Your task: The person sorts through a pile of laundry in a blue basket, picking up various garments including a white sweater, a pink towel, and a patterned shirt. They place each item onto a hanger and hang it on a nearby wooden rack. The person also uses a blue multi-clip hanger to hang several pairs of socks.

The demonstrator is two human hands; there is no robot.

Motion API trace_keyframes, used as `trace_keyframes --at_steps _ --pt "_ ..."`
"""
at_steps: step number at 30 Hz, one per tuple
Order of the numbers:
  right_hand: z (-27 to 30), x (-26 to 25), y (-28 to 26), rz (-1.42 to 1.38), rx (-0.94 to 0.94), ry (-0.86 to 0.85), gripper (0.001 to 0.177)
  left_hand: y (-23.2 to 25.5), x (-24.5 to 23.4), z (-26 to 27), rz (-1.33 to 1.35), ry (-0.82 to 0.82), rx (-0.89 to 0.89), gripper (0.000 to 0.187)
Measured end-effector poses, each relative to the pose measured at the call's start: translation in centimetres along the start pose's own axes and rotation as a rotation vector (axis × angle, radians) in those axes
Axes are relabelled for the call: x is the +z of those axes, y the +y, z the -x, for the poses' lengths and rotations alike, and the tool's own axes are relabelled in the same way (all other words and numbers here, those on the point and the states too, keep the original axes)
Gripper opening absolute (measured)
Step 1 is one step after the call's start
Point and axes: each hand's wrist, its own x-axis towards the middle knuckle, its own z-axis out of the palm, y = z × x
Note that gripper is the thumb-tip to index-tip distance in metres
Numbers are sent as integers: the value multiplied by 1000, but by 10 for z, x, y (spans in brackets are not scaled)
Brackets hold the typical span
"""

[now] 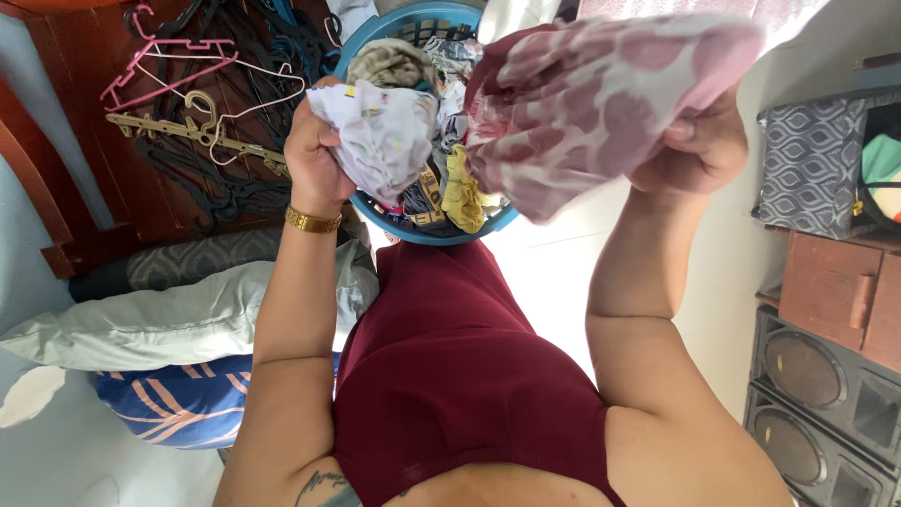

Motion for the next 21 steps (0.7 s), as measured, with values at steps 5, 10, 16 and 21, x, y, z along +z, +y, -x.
trace_keyframes --at_steps 5,10,16,21 --pt "3 15 -3 -12 -18 87 93 -33 -24 -1 -235 1 -194 47" --pt "1 29 7 18 114 68 93 -156 -75 17 -839 -111 -436 59" --pt "-11 6 57 909 516 -66 52 -182 -141 22 -1383 410 195 97" --pt "3 -11 168 1721 66 -312 62 -157 -198 -16 -1519 538 -122 103"
